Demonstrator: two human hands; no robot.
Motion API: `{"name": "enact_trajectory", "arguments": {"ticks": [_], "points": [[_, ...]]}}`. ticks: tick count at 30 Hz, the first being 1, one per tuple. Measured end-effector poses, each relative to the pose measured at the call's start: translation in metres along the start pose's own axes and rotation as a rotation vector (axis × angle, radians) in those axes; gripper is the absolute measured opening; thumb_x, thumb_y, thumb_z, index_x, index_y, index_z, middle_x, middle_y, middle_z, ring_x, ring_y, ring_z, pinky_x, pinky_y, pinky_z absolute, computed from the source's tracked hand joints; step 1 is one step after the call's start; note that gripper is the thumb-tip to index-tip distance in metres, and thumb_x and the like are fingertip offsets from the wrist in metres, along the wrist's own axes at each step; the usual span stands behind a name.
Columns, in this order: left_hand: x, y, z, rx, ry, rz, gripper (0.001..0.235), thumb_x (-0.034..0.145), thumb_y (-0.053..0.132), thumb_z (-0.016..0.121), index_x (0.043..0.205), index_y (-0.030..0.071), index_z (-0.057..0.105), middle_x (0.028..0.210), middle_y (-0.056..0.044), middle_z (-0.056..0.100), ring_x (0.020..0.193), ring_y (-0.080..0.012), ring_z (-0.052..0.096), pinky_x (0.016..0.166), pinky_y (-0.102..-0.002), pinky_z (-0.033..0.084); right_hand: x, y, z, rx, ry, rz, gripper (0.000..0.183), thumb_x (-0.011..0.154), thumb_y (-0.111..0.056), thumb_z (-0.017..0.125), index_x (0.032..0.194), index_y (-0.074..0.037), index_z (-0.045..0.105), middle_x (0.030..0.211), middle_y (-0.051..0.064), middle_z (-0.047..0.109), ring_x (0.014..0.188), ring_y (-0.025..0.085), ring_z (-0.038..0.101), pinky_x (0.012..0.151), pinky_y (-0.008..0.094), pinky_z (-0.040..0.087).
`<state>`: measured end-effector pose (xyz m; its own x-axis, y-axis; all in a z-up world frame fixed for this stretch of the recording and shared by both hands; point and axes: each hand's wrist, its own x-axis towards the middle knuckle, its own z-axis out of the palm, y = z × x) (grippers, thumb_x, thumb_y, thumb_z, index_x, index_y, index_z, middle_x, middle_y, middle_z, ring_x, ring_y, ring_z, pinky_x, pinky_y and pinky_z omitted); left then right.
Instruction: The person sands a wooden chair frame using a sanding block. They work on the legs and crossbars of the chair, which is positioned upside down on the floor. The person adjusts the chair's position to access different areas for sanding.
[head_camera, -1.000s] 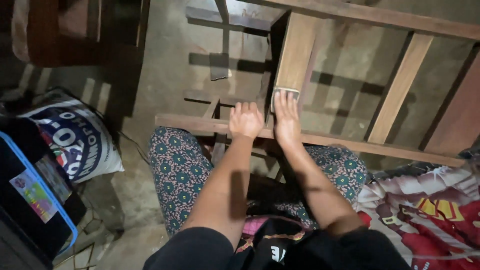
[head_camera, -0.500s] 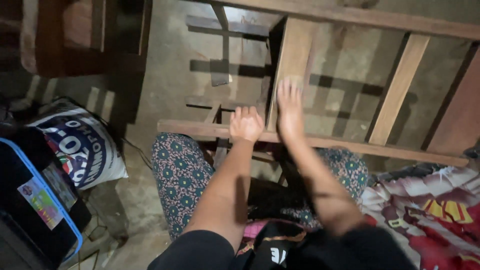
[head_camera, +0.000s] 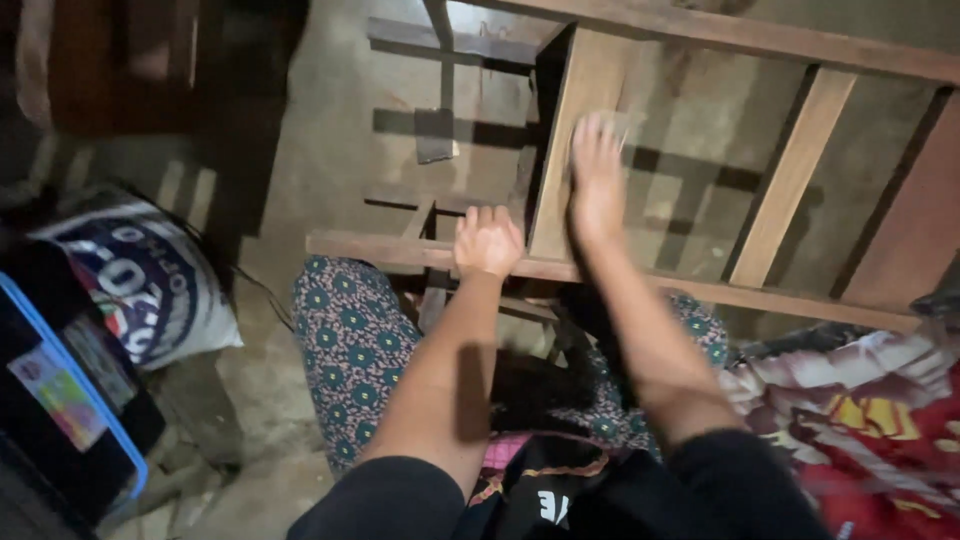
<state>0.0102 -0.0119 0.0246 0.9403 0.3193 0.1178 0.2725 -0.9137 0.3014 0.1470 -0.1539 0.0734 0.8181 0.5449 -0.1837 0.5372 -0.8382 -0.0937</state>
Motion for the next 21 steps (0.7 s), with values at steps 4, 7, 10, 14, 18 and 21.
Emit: {"name": "enact_trajectory", "arguments": {"ticks": [4, 7, 10, 14, 18, 21], "points": [[-0.001, 0.000, 0.005, -0.001, -0.026, -0.034, 0.014, 0.080, 0.027, 0.062, 0.072, 0.015, 0.061, 0.068, -0.006, 0.058, 0.079, -0.0302, 0.064, 0.067, -0.043, 0.051, -0.087, -0.014, 0.046, 0.185, -0.114, -0.039, 0.084, 0.087, 0.017, 0.048, 0.167, 0.001, 0.029, 0.171, 0.024, 0.032, 0.156, 0.047, 0.029, 0.132, 0.051, 0.019], [-0.003, 0.000, 0.013, -0.003, -0.033, -0.020, 0.014, 0.079, 0.029, 0.061, 0.073, 0.016, 0.061, 0.068, -0.005, 0.058, 0.079, -0.0291, 0.064, 0.067, -0.043, 0.052, -0.047, 0.008, 0.031, 0.227, -0.104, -0.074, 0.091, 0.081, 0.022, 0.047, 0.168, -0.002, 0.029, 0.173, 0.019, 0.031, 0.158, 0.043, 0.029, 0.133, 0.050, 0.021], [-0.003, -0.003, 0.011, -0.002, -0.014, -0.027, 0.015, 0.079, 0.028, 0.062, 0.071, 0.015, 0.060, 0.066, -0.007, 0.057, 0.077, -0.0310, 0.064, 0.066, -0.044, 0.052, 0.047, 0.039, 0.011, 0.099, 0.002, -0.052, 0.081, 0.090, 0.022, 0.045, 0.167, -0.001, 0.030, 0.171, 0.022, 0.036, 0.157, 0.042, 0.031, 0.131, 0.047, 0.024], [0.000, -0.001, 0.003, 0.005, -0.066, -0.023, 0.012, 0.080, 0.023, 0.061, 0.073, 0.013, 0.065, 0.070, -0.010, 0.062, 0.078, -0.0337, 0.062, 0.067, -0.047, 0.049, 0.089, 0.039, 0.008, 0.155, 0.136, 0.013, 0.073, 0.092, 0.018, 0.046, 0.162, 0.003, 0.033, 0.165, 0.024, 0.037, 0.152, 0.044, 0.034, 0.127, 0.053, 0.028], [-0.001, -0.002, 0.001, 0.009, -0.093, -0.018, 0.016, 0.081, 0.030, 0.061, 0.075, 0.015, 0.063, 0.070, -0.007, 0.061, 0.080, -0.0313, 0.065, 0.069, -0.046, 0.053, -0.020, -0.026, -0.005, 0.032, 0.026, -0.007, 0.075, 0.088, 0.016, 0.054, 0.161, 0.005, 0.039, 0.164, 0.028, 0.044, 0.152, 0.047, 0.038, 0.130, 0.052, 0.026], [-0.001, 0.000, -0.001, -0.006, -0.081, -0.038, 0.015, 0.079, 0.029, 0.061, 0.073, 0.015, 0.062, 0.068, -0.007, 0.060, 0.077, -0.0308, 0.065, 0.068, -0.044, 0.051, -0.103, -0.017, 0.059, 0.242, -0.097, -0.013, 0.094, 0.084, 0.013, 0.057, 0.170, -0.008, 0.026, 0.174, 0.017, 0.028, 0.158, 0.042, 0.026, 0.133, 0.051, 0.020]]}}
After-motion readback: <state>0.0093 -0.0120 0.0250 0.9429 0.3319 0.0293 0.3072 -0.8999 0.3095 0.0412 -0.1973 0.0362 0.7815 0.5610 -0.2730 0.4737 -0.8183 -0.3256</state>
